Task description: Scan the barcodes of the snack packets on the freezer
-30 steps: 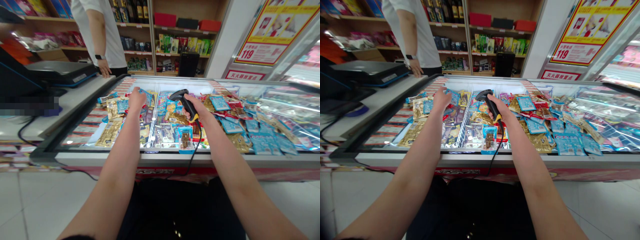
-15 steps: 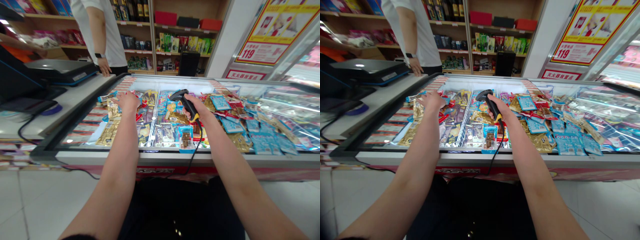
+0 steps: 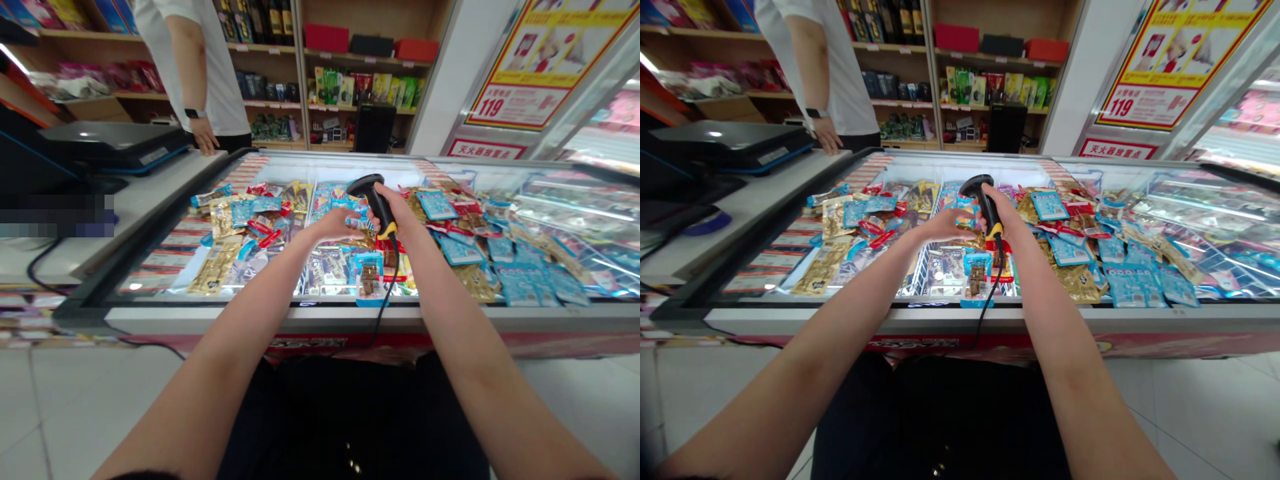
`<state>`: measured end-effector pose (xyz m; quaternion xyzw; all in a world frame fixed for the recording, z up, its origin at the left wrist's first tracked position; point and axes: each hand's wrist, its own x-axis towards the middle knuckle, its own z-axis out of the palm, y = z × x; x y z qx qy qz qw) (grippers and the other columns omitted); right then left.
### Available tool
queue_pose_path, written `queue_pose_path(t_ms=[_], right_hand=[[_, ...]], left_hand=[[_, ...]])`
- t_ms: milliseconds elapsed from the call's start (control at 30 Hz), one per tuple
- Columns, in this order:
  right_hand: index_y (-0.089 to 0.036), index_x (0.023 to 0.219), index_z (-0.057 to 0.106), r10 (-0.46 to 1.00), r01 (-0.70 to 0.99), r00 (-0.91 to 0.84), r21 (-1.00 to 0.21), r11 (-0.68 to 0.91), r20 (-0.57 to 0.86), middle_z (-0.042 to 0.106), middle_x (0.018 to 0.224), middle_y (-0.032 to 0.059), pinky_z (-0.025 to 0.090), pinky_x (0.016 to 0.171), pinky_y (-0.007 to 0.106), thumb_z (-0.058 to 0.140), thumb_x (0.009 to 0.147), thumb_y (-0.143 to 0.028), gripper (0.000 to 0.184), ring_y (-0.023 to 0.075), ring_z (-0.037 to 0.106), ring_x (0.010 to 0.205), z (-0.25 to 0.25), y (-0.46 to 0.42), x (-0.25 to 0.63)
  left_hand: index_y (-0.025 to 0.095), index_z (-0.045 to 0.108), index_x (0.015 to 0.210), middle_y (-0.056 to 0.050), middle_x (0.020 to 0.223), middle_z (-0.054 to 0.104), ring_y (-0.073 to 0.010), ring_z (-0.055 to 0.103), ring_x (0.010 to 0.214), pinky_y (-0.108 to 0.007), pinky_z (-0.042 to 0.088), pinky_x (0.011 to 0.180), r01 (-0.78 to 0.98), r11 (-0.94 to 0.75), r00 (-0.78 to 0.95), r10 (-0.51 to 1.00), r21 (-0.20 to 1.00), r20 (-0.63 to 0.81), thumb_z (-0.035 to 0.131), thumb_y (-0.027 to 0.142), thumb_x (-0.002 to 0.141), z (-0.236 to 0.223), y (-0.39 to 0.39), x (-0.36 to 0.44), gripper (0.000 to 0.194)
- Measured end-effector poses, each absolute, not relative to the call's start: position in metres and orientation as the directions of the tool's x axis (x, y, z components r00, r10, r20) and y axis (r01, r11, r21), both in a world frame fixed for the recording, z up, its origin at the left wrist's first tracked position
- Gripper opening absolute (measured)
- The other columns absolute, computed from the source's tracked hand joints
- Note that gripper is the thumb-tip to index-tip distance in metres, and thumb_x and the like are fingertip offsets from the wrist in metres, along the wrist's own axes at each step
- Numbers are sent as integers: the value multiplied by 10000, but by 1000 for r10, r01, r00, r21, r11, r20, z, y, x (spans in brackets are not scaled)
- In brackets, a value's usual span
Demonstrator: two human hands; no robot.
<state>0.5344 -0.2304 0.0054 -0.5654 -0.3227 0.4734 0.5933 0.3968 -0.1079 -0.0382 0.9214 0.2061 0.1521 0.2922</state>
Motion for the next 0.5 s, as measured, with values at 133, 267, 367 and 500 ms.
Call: queue_pose_path(t_ms=[133,267,367,500], right_hand=[[-182,1042,641,925,-210,353,-975,-71,-143,562,478,-14,420,301,209,545,955,-644,480,120,485,331,5,-230,535],[-182,1043,640,926,-217,347,-973,-77,-151,560,479,-17,417,303,203,548,954,-646,482,117,489,334,5,-230,536],[-171,1026,645,922,-258,347,-962,-85,-175,569,487,-10,407,300,191,522,974,-627,475,109,491,337,4,-230,536],[-154,1017,649,918,-282,347,-955,-92,-190,580,496,-4,400,294,187,489,999,-603,477,101,481,331,6,-230,533]], left_hand=[[208,750,1115,-113,1172,735,-300,669,1110,-406,487,990,337,-781,872,470,526,138,849,419,645,-41,-110,399,524],[216,767,941,-86,912,749,-331,680,1036,-405,503,926,448,-750,795,584,487,166,873,408,595,-42,-96,396,409],[223,729,770,-74,798,715,-357,669,1057,-392,496,927,514,-679,693,689,523,214,902,360,524,-42,-83,390,330],[216,668,692,-79,781,690,-351,673,1024,-372,505,887,617,-514,519,835,597,182,881,301,540,-41,-65,379,276]])
